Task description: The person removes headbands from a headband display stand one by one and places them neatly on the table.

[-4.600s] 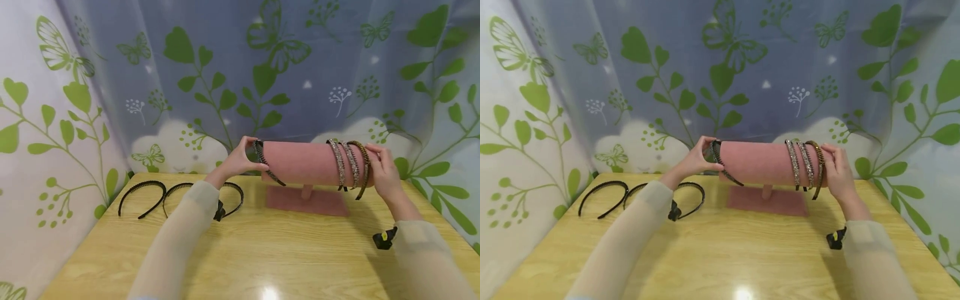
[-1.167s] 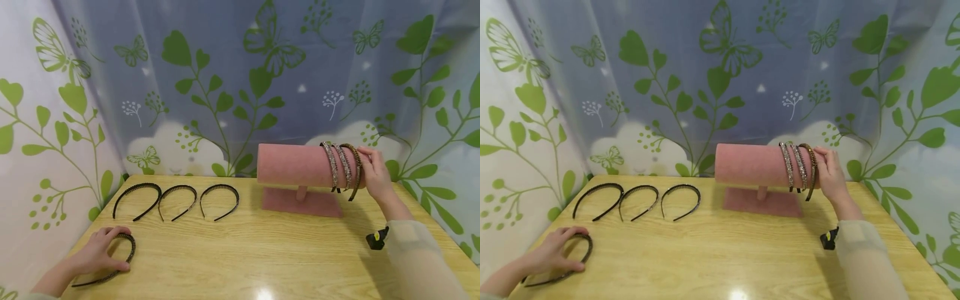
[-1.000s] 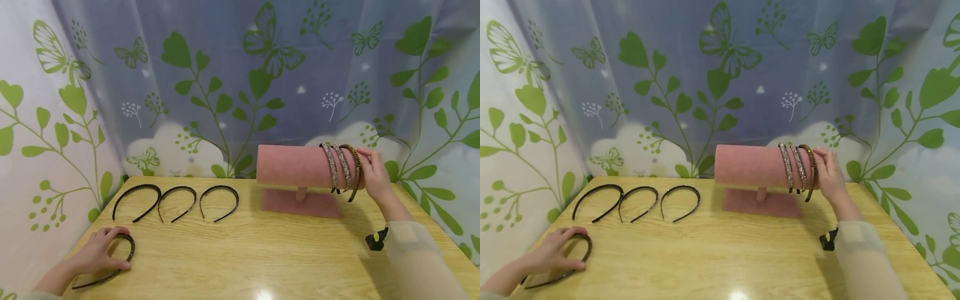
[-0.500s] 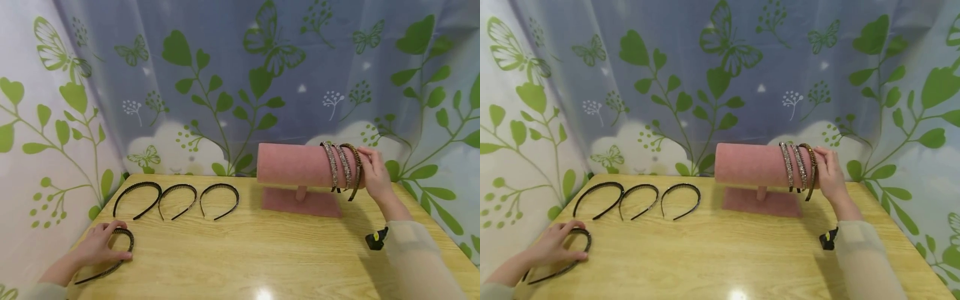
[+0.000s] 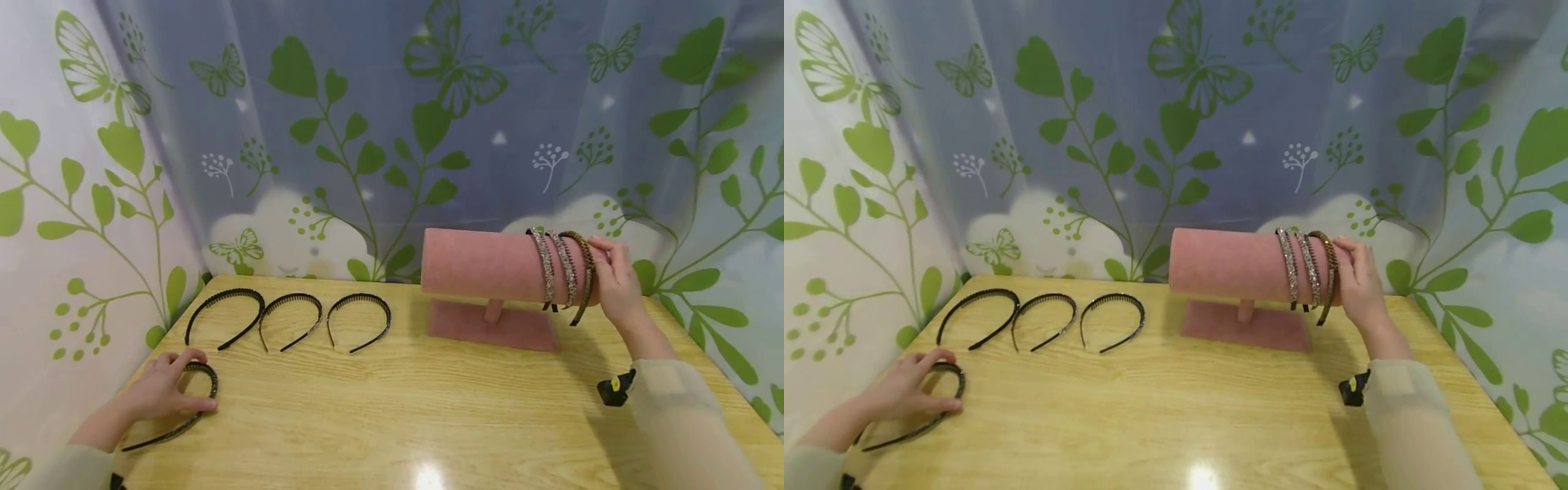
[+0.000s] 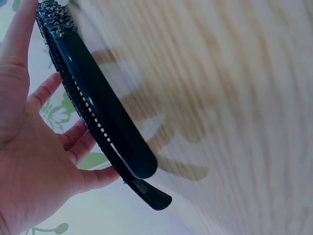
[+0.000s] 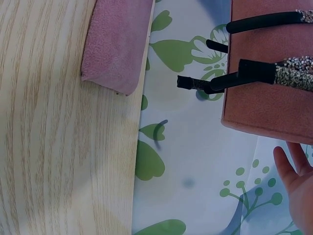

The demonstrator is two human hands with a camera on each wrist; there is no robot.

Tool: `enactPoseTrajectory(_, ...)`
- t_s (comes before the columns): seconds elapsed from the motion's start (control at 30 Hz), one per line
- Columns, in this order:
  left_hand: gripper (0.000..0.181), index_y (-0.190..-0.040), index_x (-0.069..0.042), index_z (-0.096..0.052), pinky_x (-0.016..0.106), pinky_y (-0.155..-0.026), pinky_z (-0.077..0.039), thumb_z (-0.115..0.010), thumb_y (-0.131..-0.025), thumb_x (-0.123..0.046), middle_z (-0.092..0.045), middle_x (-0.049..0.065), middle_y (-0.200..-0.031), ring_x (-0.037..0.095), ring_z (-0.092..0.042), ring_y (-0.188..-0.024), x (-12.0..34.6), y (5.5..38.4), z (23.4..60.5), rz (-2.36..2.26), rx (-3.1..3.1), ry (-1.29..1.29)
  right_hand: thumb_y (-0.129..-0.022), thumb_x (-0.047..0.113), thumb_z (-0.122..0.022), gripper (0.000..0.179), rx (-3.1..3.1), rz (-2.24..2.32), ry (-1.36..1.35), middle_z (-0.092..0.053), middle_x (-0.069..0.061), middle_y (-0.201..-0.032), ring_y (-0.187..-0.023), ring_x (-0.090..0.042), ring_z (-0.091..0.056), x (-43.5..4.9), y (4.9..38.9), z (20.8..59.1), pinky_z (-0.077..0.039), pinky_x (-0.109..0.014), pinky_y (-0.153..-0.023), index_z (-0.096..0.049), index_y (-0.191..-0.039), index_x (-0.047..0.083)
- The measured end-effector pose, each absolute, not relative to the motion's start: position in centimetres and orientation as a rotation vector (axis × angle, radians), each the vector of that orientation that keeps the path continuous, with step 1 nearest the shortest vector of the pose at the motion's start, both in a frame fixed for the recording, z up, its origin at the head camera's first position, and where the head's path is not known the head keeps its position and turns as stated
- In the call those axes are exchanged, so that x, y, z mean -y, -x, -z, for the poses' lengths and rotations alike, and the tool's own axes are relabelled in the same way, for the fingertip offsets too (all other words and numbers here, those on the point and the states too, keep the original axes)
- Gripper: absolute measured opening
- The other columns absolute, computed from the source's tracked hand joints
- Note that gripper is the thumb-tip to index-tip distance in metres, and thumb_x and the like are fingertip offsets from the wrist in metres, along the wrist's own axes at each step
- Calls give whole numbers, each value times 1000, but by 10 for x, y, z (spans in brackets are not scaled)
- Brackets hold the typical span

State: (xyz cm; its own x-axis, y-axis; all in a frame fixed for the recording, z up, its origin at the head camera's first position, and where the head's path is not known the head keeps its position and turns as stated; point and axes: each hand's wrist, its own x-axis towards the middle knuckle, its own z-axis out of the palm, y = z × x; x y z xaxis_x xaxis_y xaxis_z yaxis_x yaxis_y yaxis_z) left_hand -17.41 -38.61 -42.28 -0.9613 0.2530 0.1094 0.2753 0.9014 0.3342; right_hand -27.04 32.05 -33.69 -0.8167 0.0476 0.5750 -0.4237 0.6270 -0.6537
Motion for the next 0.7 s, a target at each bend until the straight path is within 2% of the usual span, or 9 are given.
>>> enactPoseTrajectory(0.23,70,-120,-13,-44,63,-79,-36,-85,-71,-43,-45,41,-112,56,-42,-104,385,175,419,559,3010,352,-107,22,-29,42,2286,-1127,-310,-32,-29,-140,-133,-49,-27,-320,270,337,-17,-41,-114,-38,-136,-7)
enactPoseTrajectory(0.43,68,-124,-9,-47,55,-69,-43,-83,-76,-40,-49,33,-110,46,-48,-99,365,184,402,631,2943,413,-107,25,-29,44,2292,-1132,-308,-32,-29,-140,-132,-50,-28,-320,268,338,-17,-48,-113,-38,-136,-7)
enactPoseTrajectory(0.53,64,-125,-8,-48,56,-75,-43,-79,-81,-40,-51,28,-116,44,-47,-106,340,193,388,734,2909,464,-107,25,-29,44,2294,-1126,-305,-32,-29,-139,-132,-50,-28,-319,268,338,-17,-51,-113,-39,-136,-7)
enactPoseTrajectory(0.7,60,-130,-7,-47,64,-89,-37,-74,-87,-38,-46,25,-128,45,-41,-119,289,209,359,877,2855,572,-107,25,-30,43,2285,-1118,-310,-34,-29,-139,-132,-49,-29,-320,269,336,-17,-50,-112,-40,-135,-6)
